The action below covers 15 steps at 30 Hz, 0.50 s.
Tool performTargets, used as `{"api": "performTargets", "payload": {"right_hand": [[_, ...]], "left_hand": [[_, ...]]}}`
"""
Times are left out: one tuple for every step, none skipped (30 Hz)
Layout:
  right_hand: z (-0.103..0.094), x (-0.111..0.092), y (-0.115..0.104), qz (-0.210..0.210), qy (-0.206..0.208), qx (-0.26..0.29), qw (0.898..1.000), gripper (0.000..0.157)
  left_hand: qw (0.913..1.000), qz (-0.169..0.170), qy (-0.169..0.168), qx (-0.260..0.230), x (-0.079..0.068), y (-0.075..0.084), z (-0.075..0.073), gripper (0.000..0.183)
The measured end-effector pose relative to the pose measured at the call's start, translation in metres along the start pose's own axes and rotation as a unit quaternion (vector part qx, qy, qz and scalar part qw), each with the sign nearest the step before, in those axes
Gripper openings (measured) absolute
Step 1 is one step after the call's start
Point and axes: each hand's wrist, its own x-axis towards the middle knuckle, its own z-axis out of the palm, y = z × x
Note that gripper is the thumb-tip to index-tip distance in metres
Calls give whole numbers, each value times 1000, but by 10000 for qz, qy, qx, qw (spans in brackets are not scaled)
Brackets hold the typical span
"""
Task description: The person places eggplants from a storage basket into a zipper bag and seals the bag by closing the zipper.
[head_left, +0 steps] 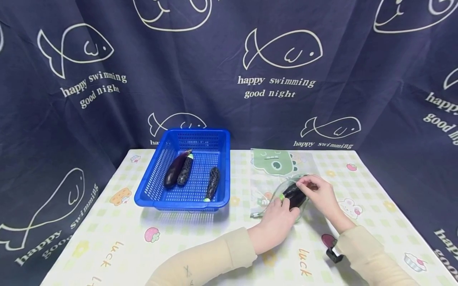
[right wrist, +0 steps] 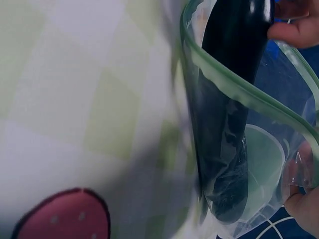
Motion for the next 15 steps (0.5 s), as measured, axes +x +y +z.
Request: {"api": "performTargets", "payload": {"right_hand": [[1,0,-1,11,-2,-7,10000,9],[2,1,-1,25,-13,-27,10000,9],[3,2,-3,33,-27,-58,10000,9],[3,2,-4,33,-42,-82,10000,9],[4,2,-5,40,-56,-103,9999,8],[5,3,-7,51,-70,-111,9999,8],[5,3,-8,52,-72,-111,9999,7],[6,3,-9,52,-75,-96,9999,7],[6,3,-10,50,-70,-69,9999,7],[6,3,-11,51,-67,-36,10000,7],[6,3,-11,44,-61,-22,10000,7],[6,3,-11,44,-57,-5,10000,8],[6,3,-12,36,-53,4,10000,8],[6,3,-11,34,-50,-2,10000,8],[6,4,-11,37,-46,-9,10000,8]], "left_hand": [[10000,-37,32,33,1,0,1,18],[9999,-76,64,56,2,0,1,18],[9998,-111,92,98,3,0,1,18],[9997,-134,126,128,3,0,2,18],[9996,-150,158,162,4,0,2,18],[9996,-161,178,159,5,0,3,18],[9995,-170,207,139,5,0,3,18],[9995,-177,245,117,6,-1,4,18],[9994,-184,283,103,7,-1,4,18],[9993,-187,312,80,7,-1,5,17],[9993,-189,327,70,8,-1,6,17],[9992,-192,342,51,10,-2,6,17],[9992,-186,336,59,11,-2,7,16],[9993,-182,305,75,12,-1,7,17],[9995,-169,257,100,14,-1,7,17]]}}
